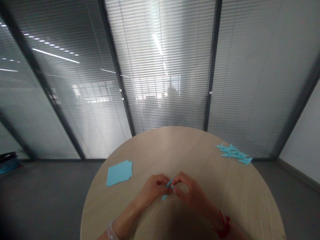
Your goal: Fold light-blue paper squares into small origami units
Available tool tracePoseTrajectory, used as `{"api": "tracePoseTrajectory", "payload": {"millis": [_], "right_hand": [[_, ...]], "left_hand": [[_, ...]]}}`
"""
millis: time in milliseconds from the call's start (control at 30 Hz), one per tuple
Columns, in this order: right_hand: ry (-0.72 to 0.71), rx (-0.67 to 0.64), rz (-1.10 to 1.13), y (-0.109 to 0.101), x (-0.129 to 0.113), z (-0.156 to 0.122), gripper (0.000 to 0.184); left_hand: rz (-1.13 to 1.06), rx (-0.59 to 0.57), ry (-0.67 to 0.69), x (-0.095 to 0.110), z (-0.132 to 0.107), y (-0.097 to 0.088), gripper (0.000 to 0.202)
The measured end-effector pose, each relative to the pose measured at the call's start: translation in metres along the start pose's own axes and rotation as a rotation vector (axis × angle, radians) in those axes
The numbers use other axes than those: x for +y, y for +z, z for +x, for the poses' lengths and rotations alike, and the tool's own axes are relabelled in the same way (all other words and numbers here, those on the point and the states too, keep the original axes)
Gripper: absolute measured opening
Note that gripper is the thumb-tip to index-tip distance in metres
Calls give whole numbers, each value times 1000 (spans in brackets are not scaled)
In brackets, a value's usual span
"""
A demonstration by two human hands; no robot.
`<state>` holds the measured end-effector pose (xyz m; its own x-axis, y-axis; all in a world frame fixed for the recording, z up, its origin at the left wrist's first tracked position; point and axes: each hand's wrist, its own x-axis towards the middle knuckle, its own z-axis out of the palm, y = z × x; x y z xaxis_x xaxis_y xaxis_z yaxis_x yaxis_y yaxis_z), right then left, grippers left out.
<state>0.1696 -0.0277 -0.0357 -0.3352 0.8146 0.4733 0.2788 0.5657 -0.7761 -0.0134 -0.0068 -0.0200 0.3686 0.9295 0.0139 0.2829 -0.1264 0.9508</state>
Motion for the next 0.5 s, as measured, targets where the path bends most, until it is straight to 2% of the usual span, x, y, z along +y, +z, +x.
{"api": "tracePoseTrajectory", "payload": {"millis": [167,333,500], "right_hand": [[49,7,17,1,1,1,14],[86,28,-12,3,7,2,17],[107,68,-17,4,3,1,20]], "left_hand": [[10,2,-2,2,0,0,9],[32,-25,15,-1,-1,1,13],[24,-30,61,-1,-2,2,14]]}}
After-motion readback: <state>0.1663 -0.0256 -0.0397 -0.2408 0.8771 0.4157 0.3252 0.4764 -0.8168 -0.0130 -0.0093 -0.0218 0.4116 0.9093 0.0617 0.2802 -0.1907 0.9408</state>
